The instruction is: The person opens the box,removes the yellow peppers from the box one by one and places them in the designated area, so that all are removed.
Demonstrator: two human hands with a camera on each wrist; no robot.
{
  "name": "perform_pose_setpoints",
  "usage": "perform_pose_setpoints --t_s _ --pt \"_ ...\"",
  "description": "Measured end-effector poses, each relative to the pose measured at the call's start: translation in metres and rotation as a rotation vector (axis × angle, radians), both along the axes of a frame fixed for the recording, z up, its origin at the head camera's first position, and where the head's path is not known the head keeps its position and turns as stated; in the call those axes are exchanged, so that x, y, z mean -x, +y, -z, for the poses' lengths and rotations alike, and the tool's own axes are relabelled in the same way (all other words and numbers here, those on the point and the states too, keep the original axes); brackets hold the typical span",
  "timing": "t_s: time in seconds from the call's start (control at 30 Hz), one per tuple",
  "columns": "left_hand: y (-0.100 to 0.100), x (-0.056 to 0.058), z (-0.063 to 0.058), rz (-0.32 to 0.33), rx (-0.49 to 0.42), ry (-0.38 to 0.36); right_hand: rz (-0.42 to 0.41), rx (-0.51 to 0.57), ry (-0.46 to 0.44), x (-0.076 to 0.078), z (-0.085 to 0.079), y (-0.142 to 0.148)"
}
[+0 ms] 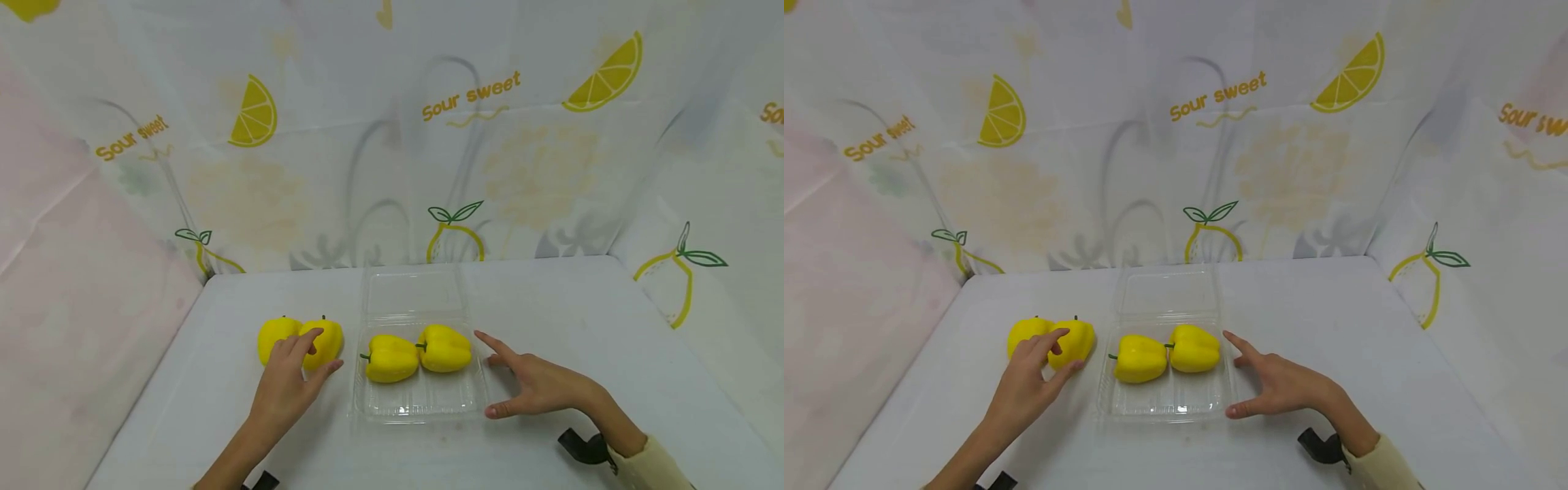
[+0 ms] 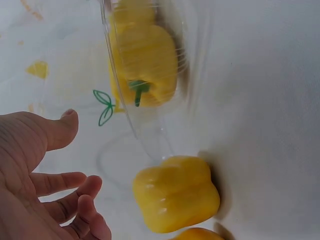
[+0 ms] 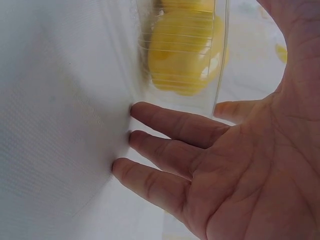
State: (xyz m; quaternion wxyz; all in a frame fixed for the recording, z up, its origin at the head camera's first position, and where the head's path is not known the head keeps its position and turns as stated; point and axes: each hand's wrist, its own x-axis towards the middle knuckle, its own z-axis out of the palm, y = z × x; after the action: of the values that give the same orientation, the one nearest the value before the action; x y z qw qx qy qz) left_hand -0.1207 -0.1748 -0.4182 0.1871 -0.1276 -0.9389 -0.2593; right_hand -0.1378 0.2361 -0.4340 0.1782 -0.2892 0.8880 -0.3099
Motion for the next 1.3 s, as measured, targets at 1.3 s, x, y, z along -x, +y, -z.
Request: perform_pose_setpoints --t_s 1.3 --pt "0.049 0.013 0.007 0.205 0.011 -0.085 -0.006 -0.010 0.016 -0.001 0.000 -0.002"
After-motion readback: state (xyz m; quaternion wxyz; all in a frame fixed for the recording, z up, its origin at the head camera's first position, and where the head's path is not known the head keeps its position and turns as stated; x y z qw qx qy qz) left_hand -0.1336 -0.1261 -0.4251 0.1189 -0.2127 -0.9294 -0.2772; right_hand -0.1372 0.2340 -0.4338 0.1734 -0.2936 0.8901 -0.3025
